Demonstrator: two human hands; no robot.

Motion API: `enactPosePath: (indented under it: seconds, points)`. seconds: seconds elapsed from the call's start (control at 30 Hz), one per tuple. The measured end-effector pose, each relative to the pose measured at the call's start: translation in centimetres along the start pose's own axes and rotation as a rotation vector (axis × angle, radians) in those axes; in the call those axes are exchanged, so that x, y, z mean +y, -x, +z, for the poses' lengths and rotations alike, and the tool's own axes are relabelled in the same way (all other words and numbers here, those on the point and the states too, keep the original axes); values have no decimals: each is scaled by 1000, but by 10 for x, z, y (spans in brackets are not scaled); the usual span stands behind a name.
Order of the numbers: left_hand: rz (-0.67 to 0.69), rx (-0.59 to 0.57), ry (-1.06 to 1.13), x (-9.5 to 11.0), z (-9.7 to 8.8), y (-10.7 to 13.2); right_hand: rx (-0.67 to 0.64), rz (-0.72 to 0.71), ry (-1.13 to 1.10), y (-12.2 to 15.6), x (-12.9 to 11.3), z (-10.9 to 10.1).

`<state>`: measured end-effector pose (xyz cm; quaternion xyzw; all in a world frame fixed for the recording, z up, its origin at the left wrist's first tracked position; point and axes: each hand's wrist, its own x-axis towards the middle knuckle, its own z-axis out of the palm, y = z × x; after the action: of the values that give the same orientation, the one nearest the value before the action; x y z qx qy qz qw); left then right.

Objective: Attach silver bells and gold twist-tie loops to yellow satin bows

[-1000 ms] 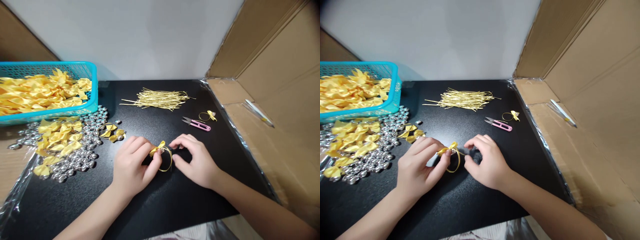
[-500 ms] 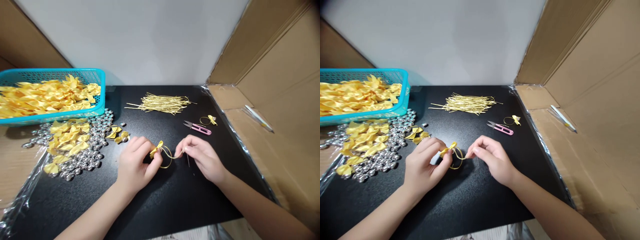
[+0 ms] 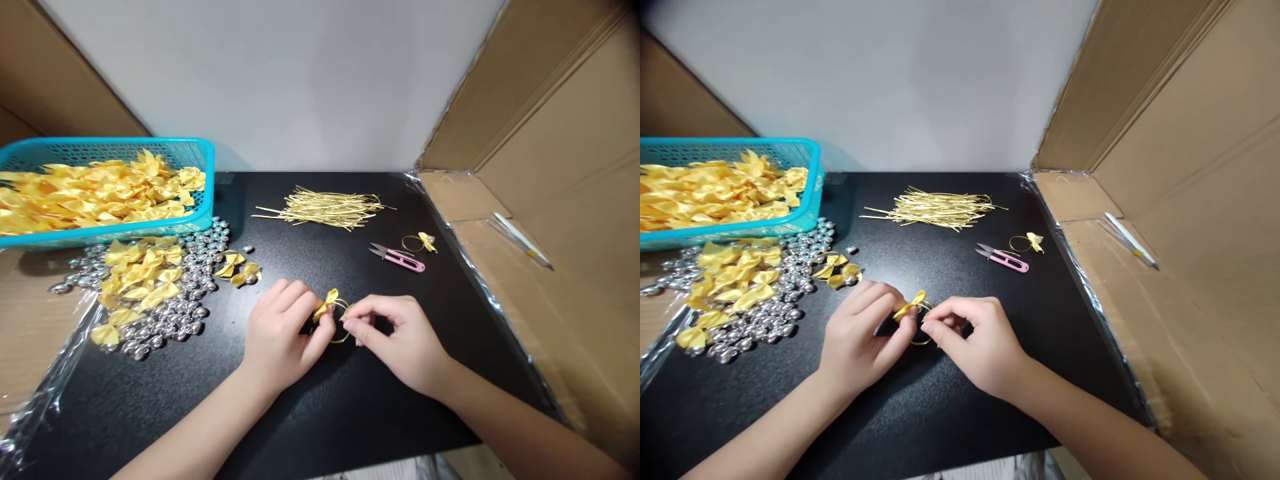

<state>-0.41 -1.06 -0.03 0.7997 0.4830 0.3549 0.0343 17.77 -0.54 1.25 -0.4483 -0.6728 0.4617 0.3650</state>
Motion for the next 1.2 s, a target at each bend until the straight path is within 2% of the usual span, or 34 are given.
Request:
enactPosePath:
  seconds: [0.17,0.27,0.4,0.6,0.7,0.77,0.83,0.9,1.0,1.07,1.2]
  points:
    - [31,10,45,1,3,3,36,25,-35,1,2,0]
    - [45,42,63,1,3,3,7,75,-45,3,4,-1]
    - [40,41,65,0,3,3,-62,159,-233,3,5,-1]
    - [31,51,77,-1,2,1,-12,178,-410,2,4,2]
    - [22,64,75,-2,1,-1,32,132,-492,3,4,-3]
    - [1,77,72,-3,0,-2,83,43,-536,2,3,-11]
    - [-23,85,70,-3,0,-2,59,-61,-554,2,1,-19]
    - [-39,88,68,-3,0,-2,-103,-148,-519,2,-2,-26]
    - [-31,94,65,-3,-1,-2,-311,-229,-333,3,-9,-26]
    - [-25,90,69,-3,0,-2,-339,-244,-186,3,-12,-21]
    - [0,80,84,-3,1,0,-275,-171,-63,2,-9,-12]
